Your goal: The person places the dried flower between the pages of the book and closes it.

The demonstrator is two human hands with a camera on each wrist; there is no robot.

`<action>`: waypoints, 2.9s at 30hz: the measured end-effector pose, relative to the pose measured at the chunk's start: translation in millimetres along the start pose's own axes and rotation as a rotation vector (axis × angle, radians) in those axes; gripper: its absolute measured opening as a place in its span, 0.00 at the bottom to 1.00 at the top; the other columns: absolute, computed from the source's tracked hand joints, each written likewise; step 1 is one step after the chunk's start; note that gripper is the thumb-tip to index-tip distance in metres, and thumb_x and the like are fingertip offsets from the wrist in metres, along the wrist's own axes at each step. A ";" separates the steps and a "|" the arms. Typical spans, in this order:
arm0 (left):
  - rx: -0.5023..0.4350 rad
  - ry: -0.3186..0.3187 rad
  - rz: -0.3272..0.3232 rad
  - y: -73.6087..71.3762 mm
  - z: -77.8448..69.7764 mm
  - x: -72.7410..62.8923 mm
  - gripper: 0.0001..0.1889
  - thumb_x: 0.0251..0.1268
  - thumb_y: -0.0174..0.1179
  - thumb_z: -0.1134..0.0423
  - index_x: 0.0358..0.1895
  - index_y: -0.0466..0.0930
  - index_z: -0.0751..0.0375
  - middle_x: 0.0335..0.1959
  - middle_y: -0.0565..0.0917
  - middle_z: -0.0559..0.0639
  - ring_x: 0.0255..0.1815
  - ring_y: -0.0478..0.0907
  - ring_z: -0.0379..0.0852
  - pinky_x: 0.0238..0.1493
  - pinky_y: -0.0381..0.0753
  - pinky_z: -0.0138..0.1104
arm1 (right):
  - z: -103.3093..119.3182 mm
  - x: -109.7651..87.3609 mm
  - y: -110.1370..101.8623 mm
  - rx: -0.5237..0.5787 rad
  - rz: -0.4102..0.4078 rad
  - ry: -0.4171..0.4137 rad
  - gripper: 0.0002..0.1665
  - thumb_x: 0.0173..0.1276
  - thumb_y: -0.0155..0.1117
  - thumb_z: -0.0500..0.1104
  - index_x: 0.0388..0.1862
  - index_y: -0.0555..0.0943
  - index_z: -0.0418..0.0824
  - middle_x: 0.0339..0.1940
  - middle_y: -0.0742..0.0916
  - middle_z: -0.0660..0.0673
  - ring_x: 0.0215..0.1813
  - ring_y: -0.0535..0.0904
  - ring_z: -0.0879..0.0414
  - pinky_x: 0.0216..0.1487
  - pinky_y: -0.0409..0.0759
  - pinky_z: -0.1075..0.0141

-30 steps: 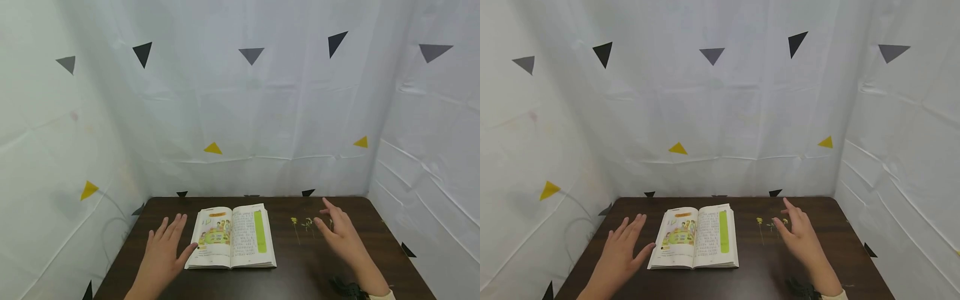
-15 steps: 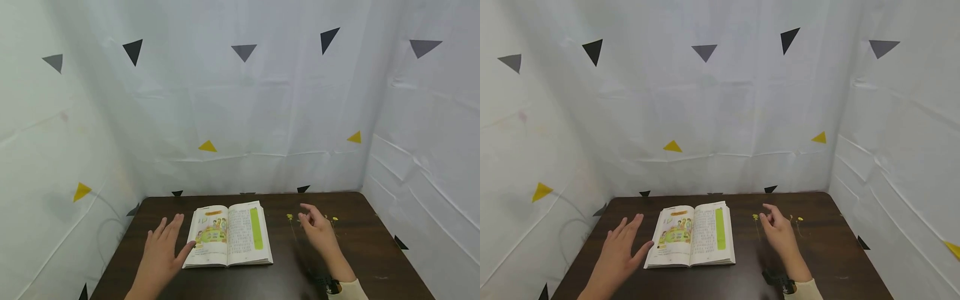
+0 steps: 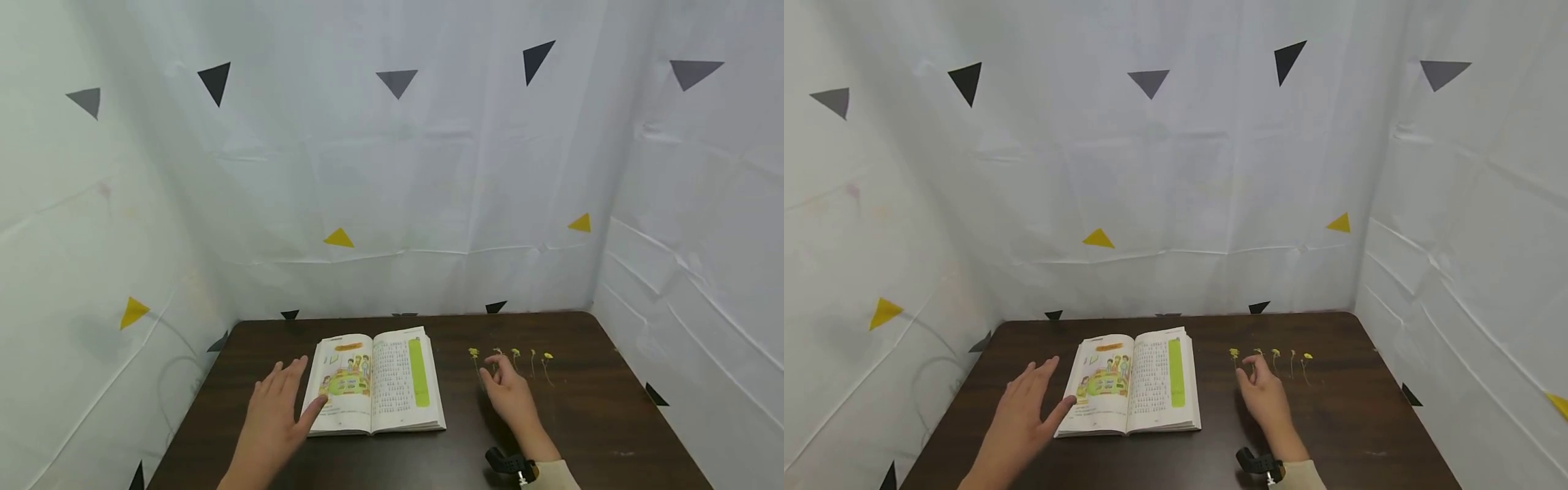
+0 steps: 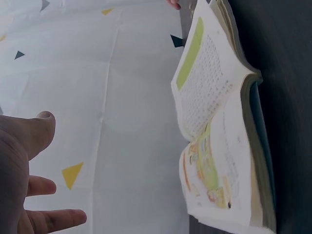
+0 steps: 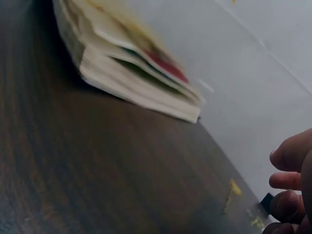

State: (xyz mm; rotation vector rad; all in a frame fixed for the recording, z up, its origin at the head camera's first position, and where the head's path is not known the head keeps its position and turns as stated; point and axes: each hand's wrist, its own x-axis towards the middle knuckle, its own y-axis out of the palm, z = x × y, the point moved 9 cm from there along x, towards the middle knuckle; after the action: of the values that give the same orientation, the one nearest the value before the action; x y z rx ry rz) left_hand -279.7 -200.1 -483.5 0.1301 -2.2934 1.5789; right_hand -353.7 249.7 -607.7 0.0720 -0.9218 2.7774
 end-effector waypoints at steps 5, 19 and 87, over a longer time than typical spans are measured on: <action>-0.032 -0.010 0.036 16.3 -7.5 -1.0 0.42 0.75 0.68 0.38 0.81 0.70 0.59 0.77 0.77 0.62 0.83 0.67 0.72 0.76 0.64 0.75 | -5.9 0.7 5.7 -0.009 0.009 0.021 0.18 0.83 0.65 0.50 0.65 0.82 0.45 0.26 0.75 0.49 0.22 0.65 0.57 0.26 0.65 0.63; -0.169 -0.036 0.120 87.1 -20.0 -5.8 0.33 0.74 0.70 0.44 0.70 0.80 0.67 0.70 0.82 0.66 0.76 0.74 0.70 0.77 0.70 0.65 | -6.4 -1.8 13.5 -0.167 -0.002 0.003 0.15 0.82 0.65 0.49 0.62 0.85 0.50 0.18 0.74 0.52 0.16 0.62 0.56 0.21 0.59 0.64; -0.212 0.191 0.380 184.2 -42.3 -32.8 0.41 0.74 0.68 0.38 0.86 0.62 0.33 0.92 0.54 0.51 0.93 0.38 0.65 0.81 0.32 0.72 | -22.8 -2.9 12.2 0.135 -0.044 0.031 0.02 0.73 0.71 0.41 0.39 0.85 0.45 0.18 0.70 0.56 0.21 0.64 0.62 0.26 0.64 0.68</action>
State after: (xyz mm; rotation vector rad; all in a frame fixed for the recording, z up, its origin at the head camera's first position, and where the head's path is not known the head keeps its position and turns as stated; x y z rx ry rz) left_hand -289.1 -96.3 -644.5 -0.5150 -2.4099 1.4221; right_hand -353.0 253.3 -633.5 0.0698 -0.7162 2.7880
